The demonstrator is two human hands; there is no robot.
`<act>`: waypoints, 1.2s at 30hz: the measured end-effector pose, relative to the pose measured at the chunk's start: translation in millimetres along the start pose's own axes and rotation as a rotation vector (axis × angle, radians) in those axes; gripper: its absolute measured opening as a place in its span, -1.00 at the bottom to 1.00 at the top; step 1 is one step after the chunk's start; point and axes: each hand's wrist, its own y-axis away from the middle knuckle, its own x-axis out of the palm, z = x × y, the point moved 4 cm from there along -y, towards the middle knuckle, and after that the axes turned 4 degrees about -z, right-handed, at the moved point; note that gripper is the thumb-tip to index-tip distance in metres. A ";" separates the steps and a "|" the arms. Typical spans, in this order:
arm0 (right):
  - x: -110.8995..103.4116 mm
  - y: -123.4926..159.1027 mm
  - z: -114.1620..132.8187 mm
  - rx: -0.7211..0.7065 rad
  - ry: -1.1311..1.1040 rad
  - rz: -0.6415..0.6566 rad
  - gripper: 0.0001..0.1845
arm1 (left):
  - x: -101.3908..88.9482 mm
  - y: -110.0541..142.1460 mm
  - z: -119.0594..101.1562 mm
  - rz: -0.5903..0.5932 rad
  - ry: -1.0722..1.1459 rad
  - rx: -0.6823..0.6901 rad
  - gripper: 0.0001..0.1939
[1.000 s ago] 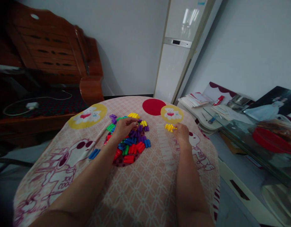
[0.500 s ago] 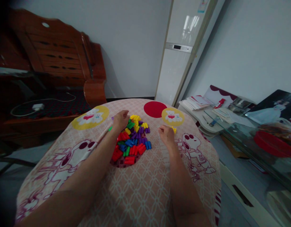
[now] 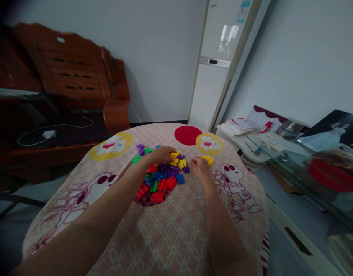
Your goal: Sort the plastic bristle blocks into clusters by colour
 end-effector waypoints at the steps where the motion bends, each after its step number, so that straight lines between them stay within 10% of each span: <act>1: 0.3 0.0 0.2 0.006 -0.020 0.006 -0.78 | 0.3 8.8 -6.9 -0.026 0.013 0.045 -0.56; 15: 14.8 8.1 22.6 0.256 -0.535 0.303 -0.67 | -30.4 58.5 12.0 -0.129 0.213 -0.039 -0.78; 36: 16.4 8.9 65.6 0.128 -0.716 0.118 -0.46 | 6.3 36.5 -12.1 -0.299 0.816 -0.059 -0.69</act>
